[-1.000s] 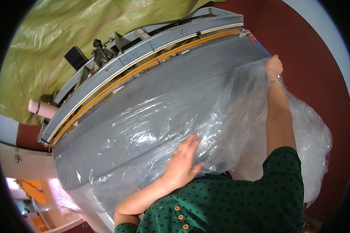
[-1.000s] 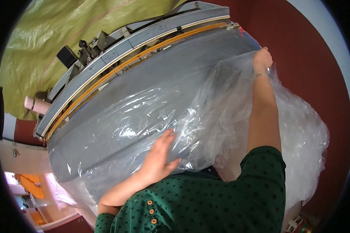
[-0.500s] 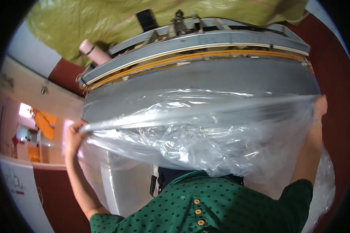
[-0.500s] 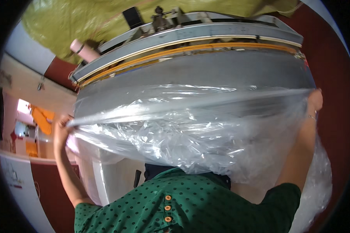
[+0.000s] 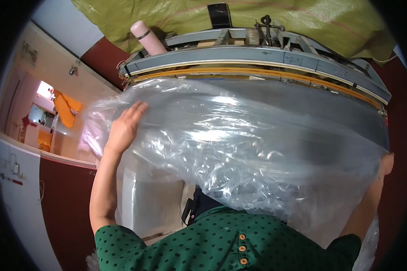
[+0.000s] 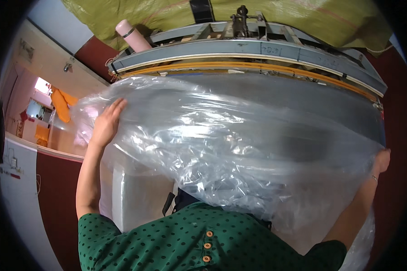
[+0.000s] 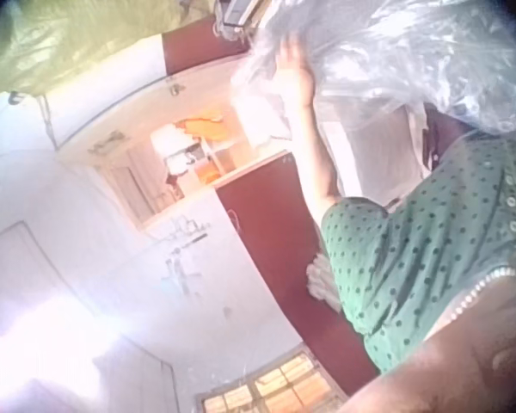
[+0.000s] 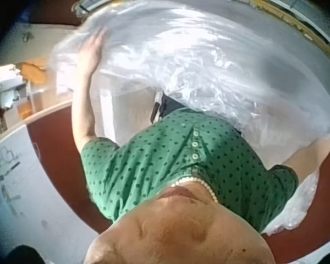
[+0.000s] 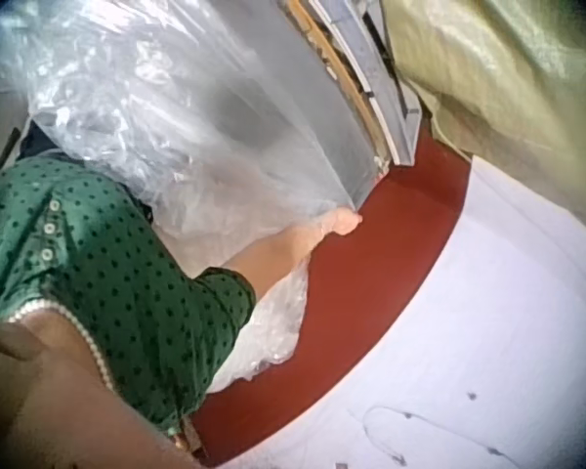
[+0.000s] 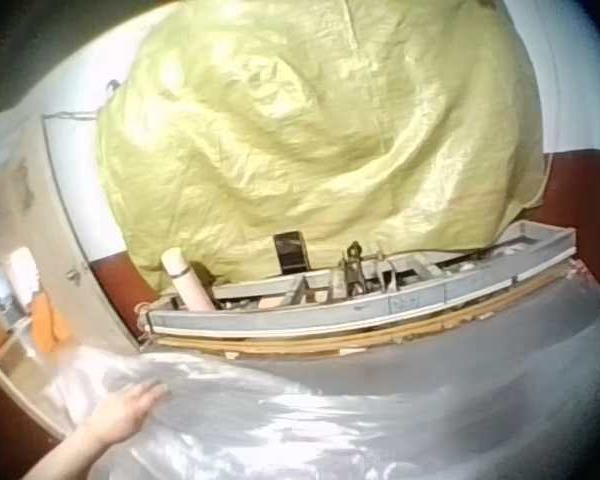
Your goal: The person positions and smooths large plastic film sheets over a piece of industrial machinery by hand.
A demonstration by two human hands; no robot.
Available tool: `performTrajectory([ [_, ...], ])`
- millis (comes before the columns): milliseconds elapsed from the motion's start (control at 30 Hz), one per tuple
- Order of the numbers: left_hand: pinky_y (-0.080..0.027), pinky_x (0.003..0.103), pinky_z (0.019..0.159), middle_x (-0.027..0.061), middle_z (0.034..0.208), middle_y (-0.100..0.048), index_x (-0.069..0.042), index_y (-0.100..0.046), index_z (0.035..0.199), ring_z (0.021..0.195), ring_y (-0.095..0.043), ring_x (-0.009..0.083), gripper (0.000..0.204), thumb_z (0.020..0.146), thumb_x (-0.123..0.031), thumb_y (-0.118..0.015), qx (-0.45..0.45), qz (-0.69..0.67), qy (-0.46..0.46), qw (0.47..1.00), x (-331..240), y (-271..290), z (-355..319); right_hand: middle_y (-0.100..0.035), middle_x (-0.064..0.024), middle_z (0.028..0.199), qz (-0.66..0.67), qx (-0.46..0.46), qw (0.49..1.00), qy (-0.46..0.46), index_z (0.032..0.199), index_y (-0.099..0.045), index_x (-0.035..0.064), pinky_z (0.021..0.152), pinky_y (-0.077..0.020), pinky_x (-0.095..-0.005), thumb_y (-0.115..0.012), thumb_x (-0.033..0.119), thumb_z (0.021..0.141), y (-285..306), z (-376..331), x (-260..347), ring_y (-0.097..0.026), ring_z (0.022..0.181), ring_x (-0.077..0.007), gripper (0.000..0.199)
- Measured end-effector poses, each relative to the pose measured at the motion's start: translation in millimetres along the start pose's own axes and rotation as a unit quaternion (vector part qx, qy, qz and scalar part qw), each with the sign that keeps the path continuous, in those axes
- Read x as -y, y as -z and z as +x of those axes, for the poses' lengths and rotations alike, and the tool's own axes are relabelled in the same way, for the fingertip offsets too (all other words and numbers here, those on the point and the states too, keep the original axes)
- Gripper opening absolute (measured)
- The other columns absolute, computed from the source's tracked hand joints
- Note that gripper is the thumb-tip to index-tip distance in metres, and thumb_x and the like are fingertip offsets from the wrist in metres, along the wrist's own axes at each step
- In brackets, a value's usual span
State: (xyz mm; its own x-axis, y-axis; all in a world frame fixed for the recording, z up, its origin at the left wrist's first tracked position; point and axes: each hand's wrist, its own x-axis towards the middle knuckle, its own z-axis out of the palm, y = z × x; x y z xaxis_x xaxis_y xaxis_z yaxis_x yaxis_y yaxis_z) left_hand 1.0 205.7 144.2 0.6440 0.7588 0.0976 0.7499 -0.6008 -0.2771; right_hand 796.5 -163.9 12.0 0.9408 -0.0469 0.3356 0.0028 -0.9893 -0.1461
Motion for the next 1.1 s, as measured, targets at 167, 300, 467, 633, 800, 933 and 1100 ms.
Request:
performTrajectory([
  [167,-0.042,0.040,0.080,0.0230,0.111,-0.049,-0.001,-0.042,0.118,0.097,-0.050,0.0372,0.049,0.070,0.001,-0.044,0.112,0.015,0.216,0.970,99,-78,-68,-0.056,-0.0136,0.107,0.011,0.027,0.999,0.017,0.108,-0.050,0.0120,0.078,-0.0435,-0.0449,-0.037,0.032,0.086,-8,-1,11,-0.053,0.099,-0.0341,0.033],
  [300,-0.043,0.041,0.079,0.0175,0.104,-0.053,-0.002,-0.049,0.109,0.091,-0.052,0.0364,0.040,0.069,-0.001,-0.049,-0.009,-0.134,0.082,0.988,37,-70,-24,-0.055,-0.0131,0.109,-0.001,0.020,1.000,0.021,0.110,-0.049,0.0116,0.078,-0.0430,-0.0448,-0.038,0.033,0.086,-2,0,6,-0.052,0.100,-0.0339,0.034],
  [467,-0.028,0.037,0.099,0.0135,0.129,-0.039,-0.002,-0.040,0.122,0.121,-0.032,0.0310,0.043,0.084,-0.019,-0.049,-0.038,-0.253,-0.083,0.963,-44,-82,21,-0.055,-0.0126,0.108,0.027,0.012,0.999,0.010,0.108,-0.052,0.0133,0.080,-0.0422,-0.0451,-0.037,0.033,0.085,-8,0,6,-0.051,0.099,-0.0360,0.033],
  [633,-0.033,0.036,0.095,0.0124,0.124,-0.045,-0.002,-0.048,0.116,0.117,-0.038,0.0308,0.039,0.083,-0.023,-0.051,-0.110,-0.270,-0.065,0.954,-43,-105,43,-0.060,-0.0114,0.098,0.235,0.013,0.971,0.031,0.102,-0.057,0.0062,0.076,-0.0450,-0.0368,-0.049,0.031,0.083,-35,42,-47,-0.057,0.089,-0.0256,0.032],
  [800,-0.044,0.037,0.073,0.0128,0.090,-0.060,-0.003,-0.061,0.088,0.086,-0.054,0.0307,0.017,0.074,-0.013,-0.060,-0.188,-0.342,0.107,0.914,-50,-101,65,-0.060,-0.0070,0.092,0.661,0.114,0.736,-0.097,0.095,-0.061,0.0014,0.075,-0.0453,-0.0272,-0.063,0.024,0.077,0,8,-45,-0.056,0.083,-0.0167,0.029],
  [933,-0.043,0.038,0.070,0.0140,0.077,-0.056,-0.001,-0.059,0.074,0.077,-0.053,0.0322,0.008,0.070,-0.007,-0.061,-0.207,-0.284,0.104,0.930,-40,-111,79,-0.060,-0.0062,0.092,0.691,0.082,0.713,-0.085,0.095,-0.061,0.0004,0.078,-0.0440,-0.0274,-0.061,0.026,0.078,9,29,-74,-0.055,0.085,-0.0163,0.030],
  [1100,-0.043,0.031,0.066,0.0080,0.074,-0.054,-0.004,-0.051,0.085,0.073,-0.053,0.0187,0.012,0.084,-0.016,-0.047,-0.287,-0.452,0.189,0.823,-28,-94,98,-0.060,-0.0086,0.090,0.680,0.185,0.705,-0.079,0.095,-0.060,-0.0027,0.078,-0.0432,-0.0298,-0.048,0.030,0.085,10,99,-62,-0.055,0.084,-0.0179,0.036],
])
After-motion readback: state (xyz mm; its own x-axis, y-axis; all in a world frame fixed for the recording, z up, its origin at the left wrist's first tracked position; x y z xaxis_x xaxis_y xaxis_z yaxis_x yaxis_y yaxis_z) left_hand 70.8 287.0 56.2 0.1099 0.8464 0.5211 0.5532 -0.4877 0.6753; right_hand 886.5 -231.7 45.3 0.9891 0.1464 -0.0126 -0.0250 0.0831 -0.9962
